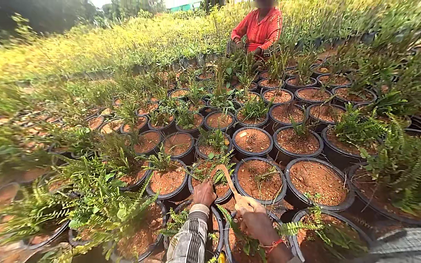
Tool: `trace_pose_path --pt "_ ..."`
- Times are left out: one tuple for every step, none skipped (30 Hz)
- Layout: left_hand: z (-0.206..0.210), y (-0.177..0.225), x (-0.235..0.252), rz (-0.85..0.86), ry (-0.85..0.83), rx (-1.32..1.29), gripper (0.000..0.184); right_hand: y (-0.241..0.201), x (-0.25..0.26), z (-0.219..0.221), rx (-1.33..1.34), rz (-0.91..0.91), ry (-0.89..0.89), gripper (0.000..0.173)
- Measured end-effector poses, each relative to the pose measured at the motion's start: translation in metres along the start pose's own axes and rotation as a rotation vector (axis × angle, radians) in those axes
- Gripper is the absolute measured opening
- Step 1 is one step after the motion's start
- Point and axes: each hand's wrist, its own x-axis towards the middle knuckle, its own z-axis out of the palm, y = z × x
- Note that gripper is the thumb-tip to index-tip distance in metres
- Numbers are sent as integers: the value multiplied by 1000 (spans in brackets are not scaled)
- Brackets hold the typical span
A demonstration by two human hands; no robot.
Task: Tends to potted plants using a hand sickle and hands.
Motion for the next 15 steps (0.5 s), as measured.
trace_pose_path --pt "1 -4 -2 7 14 -28 41 1 0 1 4 -13 2 42" --pt "0 -9 -5 8 16 -71 40 1 -1 1 3 -26 2 41" --pt "-3 -14 -7 -2 8 -129 40 1 -1 2 -2 -44 8 39" --pt "-5 -20 -9 -17 12 -199 39 3 -1 2 -5 -69 11 38" --pt "-9 -28 -10 -23 24 -286 36 3 0 3 -14 -87 11 39" --pt "-13 -38 -11 -8 48 -395 33 3 0 4 -20 -95 10 39" --pt "-20 -48 -13 26 71 -540 28 3 0 5 -26 -103 6 40" --pt "-31 -57 -19 67 86 -707 22 3 2 5 -35 -111 5 39" --pt "-45 -64 -29 118 130 -881 15 4 3 6 -52 -131 13 37" --pt "-62 -70 -45 182 206 -1053 10 5 3 8 -70 -155 28 35" --pt "-77 -78 -60 294 338 -1233 8 4 1 8 -90 -172 34 34" --pt "-87 -87 -72 447 518 -1432 13 2 -1 9 -119 -188 33 35" --pt "-99 -94 -80 624 703 -1684 27 2 -2 9 -162 -207 33 37" --pt "-115 -97 -91 789 877 -1962 46 3 -4 10 -216 -233 32 41" --pt "-133 -103 -104 937 1006 -2228 61 3 -7 10 -280 -260 31 44"
